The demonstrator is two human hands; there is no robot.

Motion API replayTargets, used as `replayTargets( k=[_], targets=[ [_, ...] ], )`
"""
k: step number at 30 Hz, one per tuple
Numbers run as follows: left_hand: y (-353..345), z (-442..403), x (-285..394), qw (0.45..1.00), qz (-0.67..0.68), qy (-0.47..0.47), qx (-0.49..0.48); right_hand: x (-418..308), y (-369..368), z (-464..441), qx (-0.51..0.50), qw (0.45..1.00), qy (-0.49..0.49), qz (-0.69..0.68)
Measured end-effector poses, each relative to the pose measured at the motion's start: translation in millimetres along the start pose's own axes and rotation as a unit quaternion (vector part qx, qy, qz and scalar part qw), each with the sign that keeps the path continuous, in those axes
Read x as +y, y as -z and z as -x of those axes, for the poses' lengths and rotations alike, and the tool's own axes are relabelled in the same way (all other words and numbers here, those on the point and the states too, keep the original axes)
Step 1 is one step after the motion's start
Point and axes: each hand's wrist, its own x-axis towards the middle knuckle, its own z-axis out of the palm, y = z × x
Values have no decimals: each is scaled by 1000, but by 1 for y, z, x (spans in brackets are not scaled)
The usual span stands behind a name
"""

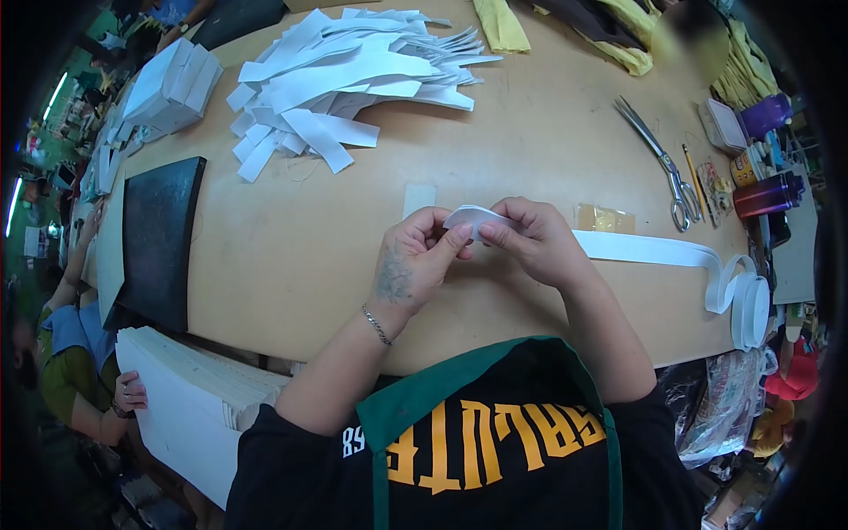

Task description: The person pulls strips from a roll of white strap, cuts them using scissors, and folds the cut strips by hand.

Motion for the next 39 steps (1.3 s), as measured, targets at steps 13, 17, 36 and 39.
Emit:
replayTargets(
  k=[13,17,36,39],
  targets=[
    [-5,-1,7,1000,-17,20,7,-8,3,2,14,1000,-4,27],
    [-7,2,11,1000,-22,19,3,1,6,4,15,1000,2,26],
    [1,-9,14,981,-164,-89,44,-18,28,18,-52,997,26,45],
    [25,-19,12,986,-116,-55,104,-14,89,42,-59,993,-20,97]
  ],
)
